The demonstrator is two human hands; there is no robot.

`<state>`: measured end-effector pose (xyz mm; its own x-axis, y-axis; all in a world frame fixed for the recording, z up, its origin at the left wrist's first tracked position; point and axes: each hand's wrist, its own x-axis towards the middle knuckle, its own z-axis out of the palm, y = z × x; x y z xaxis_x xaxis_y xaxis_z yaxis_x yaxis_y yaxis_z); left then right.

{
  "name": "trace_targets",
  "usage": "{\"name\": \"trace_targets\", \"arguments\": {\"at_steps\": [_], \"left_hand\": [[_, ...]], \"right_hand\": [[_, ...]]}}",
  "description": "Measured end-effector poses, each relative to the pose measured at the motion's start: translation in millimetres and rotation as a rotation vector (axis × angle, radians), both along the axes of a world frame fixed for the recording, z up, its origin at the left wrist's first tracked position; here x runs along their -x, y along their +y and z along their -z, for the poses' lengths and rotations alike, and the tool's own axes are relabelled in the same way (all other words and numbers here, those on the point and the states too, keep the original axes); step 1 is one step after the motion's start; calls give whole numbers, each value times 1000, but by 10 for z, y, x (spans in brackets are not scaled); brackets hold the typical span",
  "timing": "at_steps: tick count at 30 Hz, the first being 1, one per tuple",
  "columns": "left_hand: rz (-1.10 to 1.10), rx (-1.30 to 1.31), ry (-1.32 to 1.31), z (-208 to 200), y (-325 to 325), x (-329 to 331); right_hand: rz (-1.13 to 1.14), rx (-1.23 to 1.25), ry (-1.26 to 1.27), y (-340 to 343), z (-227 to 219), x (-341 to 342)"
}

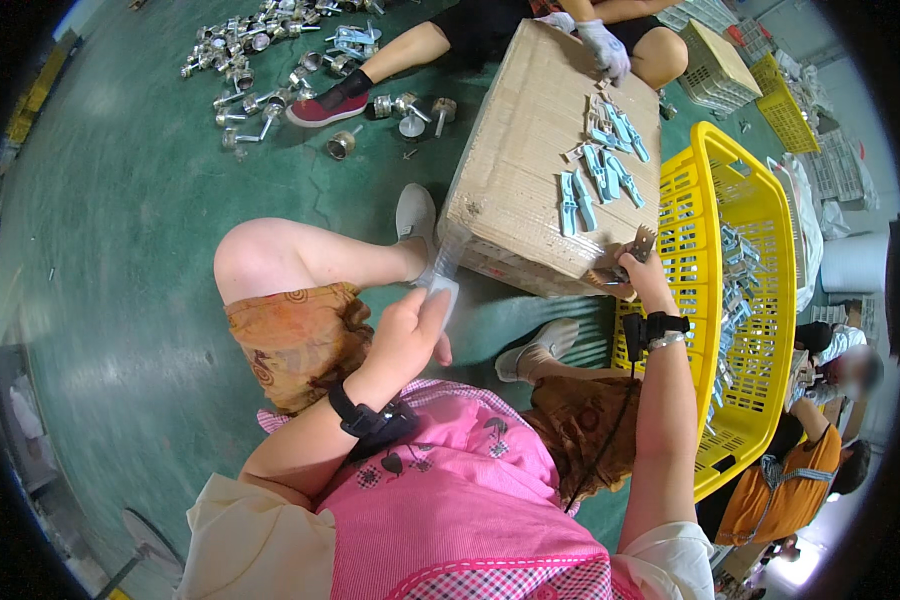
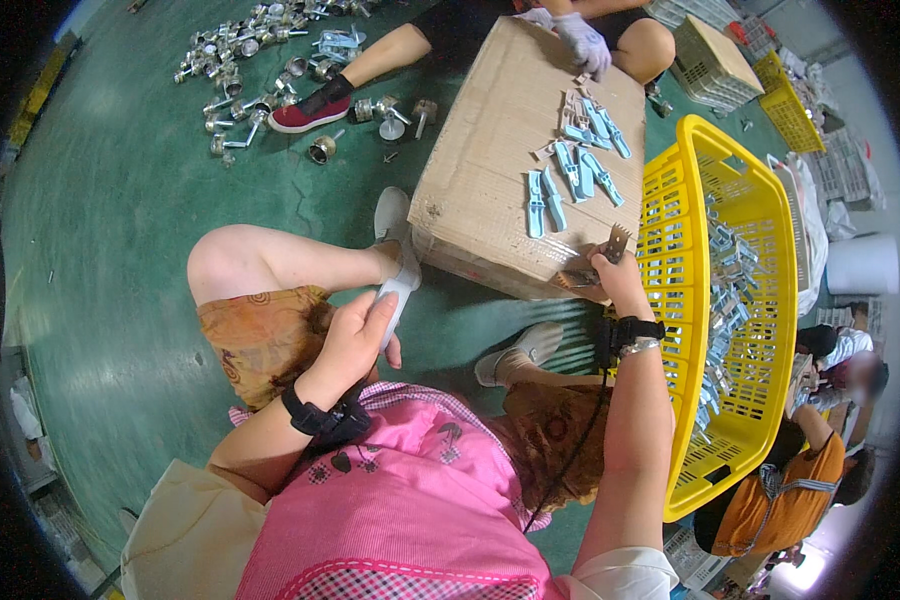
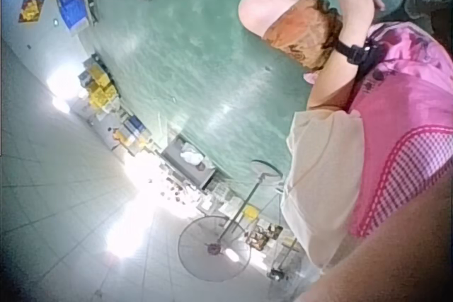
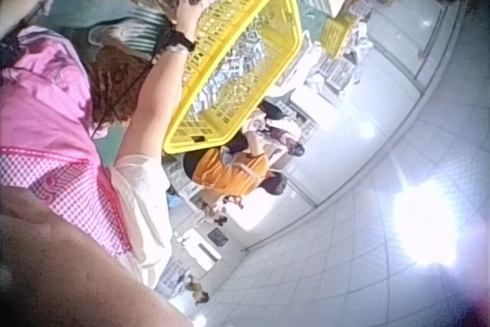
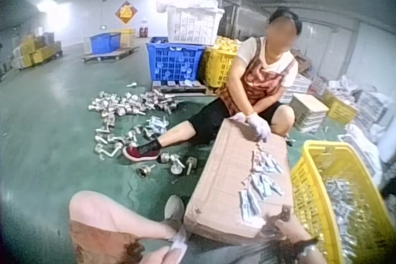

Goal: The recorder is assembling small metal and plastic hardware components, possibly door handles or similar fixtures, onto blue plastic clips on a cardboard box.

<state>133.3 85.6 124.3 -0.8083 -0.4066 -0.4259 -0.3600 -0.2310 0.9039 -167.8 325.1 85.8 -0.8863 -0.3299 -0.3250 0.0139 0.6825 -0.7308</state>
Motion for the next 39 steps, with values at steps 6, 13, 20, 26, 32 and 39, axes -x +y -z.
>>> {"name": "trace_targets", "arguments": {"at_steps": [6, 13, 20, 26, 32, 39], "left_hand": [[-9, -28, 2, 155, -9, 17], [-28, -151, 1, 315, -48, 146], [-32, -222, -36, 501, -85, 335], [-62, -222, -52, 785, -114, 600], [-76, -114, -77, 898, -166, 864], [-105, 6, -137, 921, -155, 846]], "right_hand": [[-49, 15, 82, 48, 83, 33], [-38, -20, 48, 10, 26, 9], [-30, -22, 58, 50, 64, 42], [-33, -21, 51, -4, -5, -15], [8, -24, -10, 22, 11, 8], [16, -20, -29, -93, -123, -101]]}}
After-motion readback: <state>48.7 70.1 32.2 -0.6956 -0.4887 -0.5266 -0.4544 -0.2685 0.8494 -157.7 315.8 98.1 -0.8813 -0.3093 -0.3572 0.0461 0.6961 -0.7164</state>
